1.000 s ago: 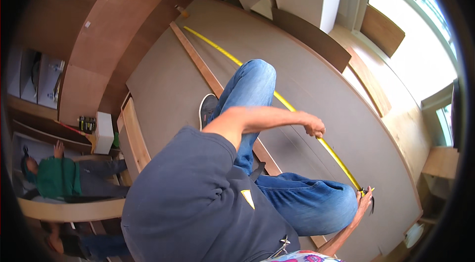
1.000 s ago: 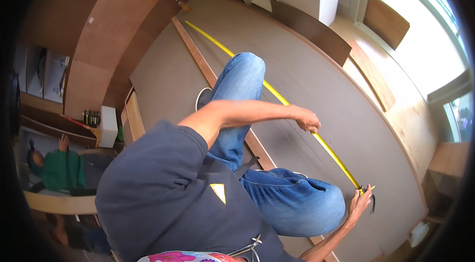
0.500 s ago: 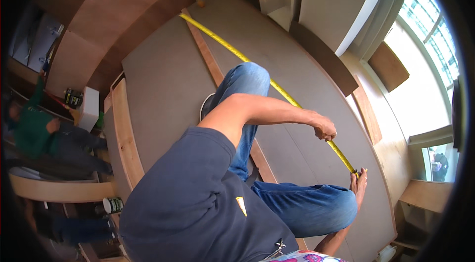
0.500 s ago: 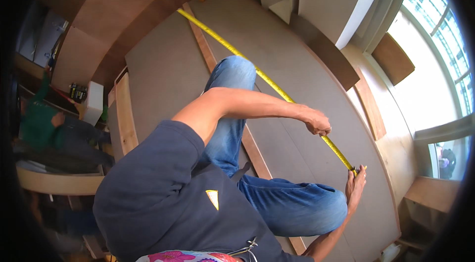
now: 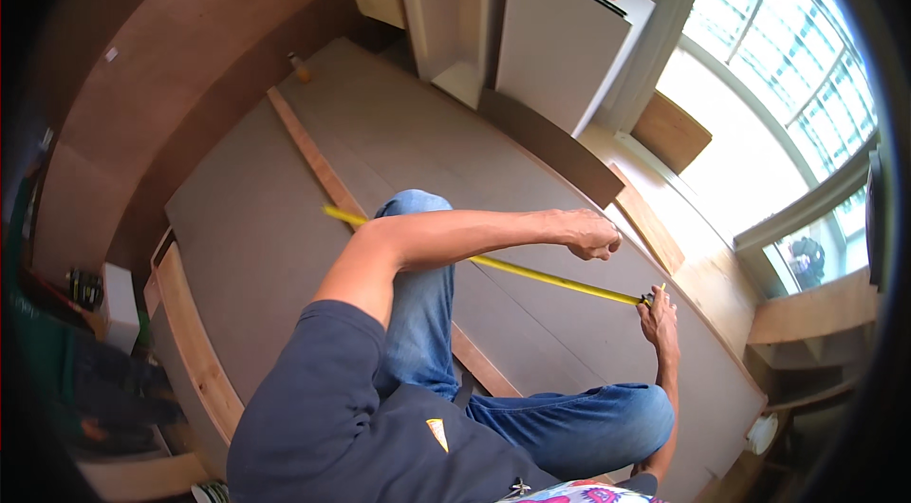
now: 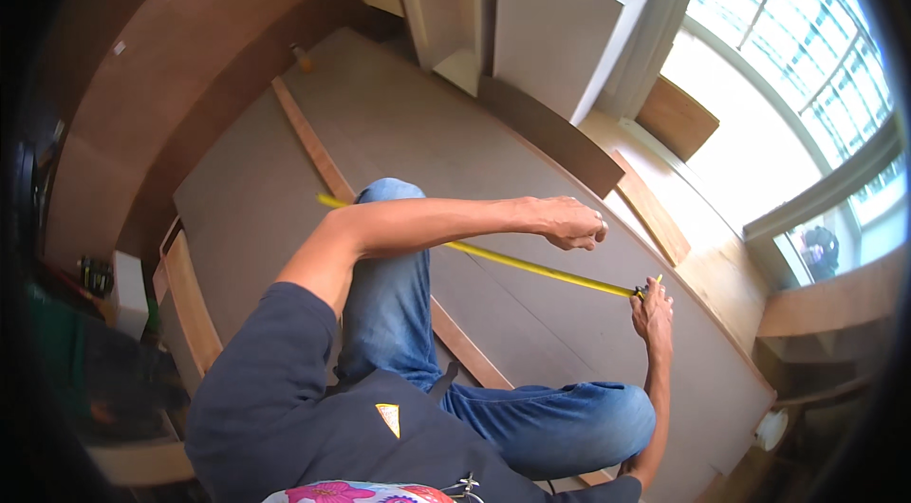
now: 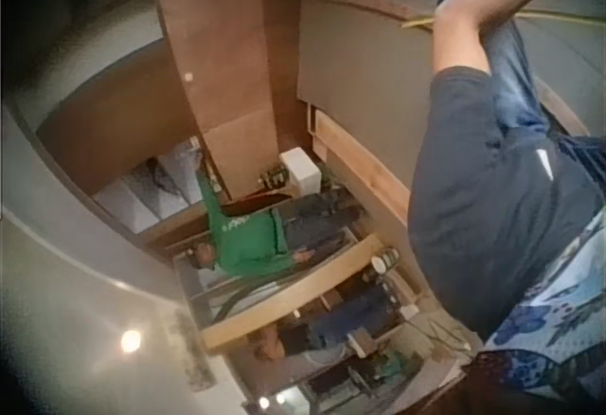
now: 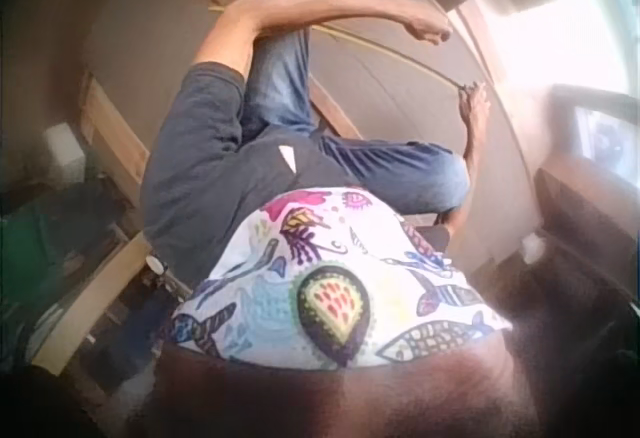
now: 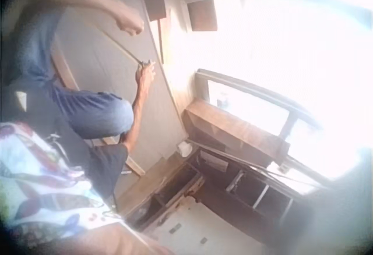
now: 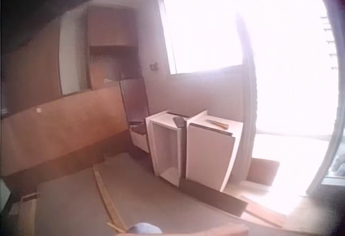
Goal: The person measures a wooden board with a tape measure, marks a point with a pencil, and then uses a utility knife to score along a straight edge on a large panel while sitting on the floor.
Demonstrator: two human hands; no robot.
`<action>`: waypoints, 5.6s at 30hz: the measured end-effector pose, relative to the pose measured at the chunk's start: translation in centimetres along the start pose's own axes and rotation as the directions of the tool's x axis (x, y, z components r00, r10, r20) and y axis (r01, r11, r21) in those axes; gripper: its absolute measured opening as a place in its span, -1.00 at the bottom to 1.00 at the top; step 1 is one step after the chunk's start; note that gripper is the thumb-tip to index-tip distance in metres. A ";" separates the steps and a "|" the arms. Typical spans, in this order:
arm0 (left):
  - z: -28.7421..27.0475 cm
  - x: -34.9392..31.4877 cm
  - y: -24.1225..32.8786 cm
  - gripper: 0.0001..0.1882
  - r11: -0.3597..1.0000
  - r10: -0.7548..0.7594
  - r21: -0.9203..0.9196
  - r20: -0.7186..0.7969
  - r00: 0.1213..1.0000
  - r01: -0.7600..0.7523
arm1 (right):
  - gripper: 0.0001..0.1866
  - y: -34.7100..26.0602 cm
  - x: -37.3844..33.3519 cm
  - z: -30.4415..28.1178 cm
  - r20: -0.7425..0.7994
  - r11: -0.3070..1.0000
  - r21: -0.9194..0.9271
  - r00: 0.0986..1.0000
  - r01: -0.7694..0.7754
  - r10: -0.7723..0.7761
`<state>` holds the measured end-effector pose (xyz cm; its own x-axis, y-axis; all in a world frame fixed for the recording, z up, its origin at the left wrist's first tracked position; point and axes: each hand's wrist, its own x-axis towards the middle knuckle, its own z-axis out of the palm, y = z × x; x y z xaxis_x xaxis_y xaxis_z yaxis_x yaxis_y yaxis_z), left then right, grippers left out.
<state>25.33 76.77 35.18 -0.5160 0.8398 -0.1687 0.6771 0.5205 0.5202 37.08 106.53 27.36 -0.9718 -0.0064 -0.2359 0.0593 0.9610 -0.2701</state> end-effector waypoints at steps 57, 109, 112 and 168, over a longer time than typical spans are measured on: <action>-6.2 -27.8 -10.3 -0.57 0.918 -0.365 0.210 0.124 0.923 0.335 | -0.32 -26.0 14.1 5.2 0.253 0.902 -0.145 0.897 0.406 -0.363; -7.2 -37.5 -17.0 -0.51 0.759 -0.651 0.050 0.076 0.755 0.649 | -0.17 -46.5 -3.2 27.6 0.001 0.839 0.320 0.886 0.439 -0.464; -7.4 -37.3 -16.8 -0.48 0.771 -0.636 0.032 0.103 0.765 0.636 | -0.16 -46.3 -3.0 28.0 -0.132 0.774 0.337 0.840 0.537 -0.525; -6.9 -35.9 -19.3 -0.58 0.766 -0.642 0.001 -0.015 0.766 0.642 | -0.57 -61.6 -24.1 -17.4 -0.729 -0.443 0.227 -0.151 0.867 -0.668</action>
<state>27.16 35.46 37.01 -0.8381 0.3069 -0.4510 0.1881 0.9386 0.2891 52.87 52.28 65.92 -0.0598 -0.4394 0.8963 -0.8171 -0.4942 -0.2968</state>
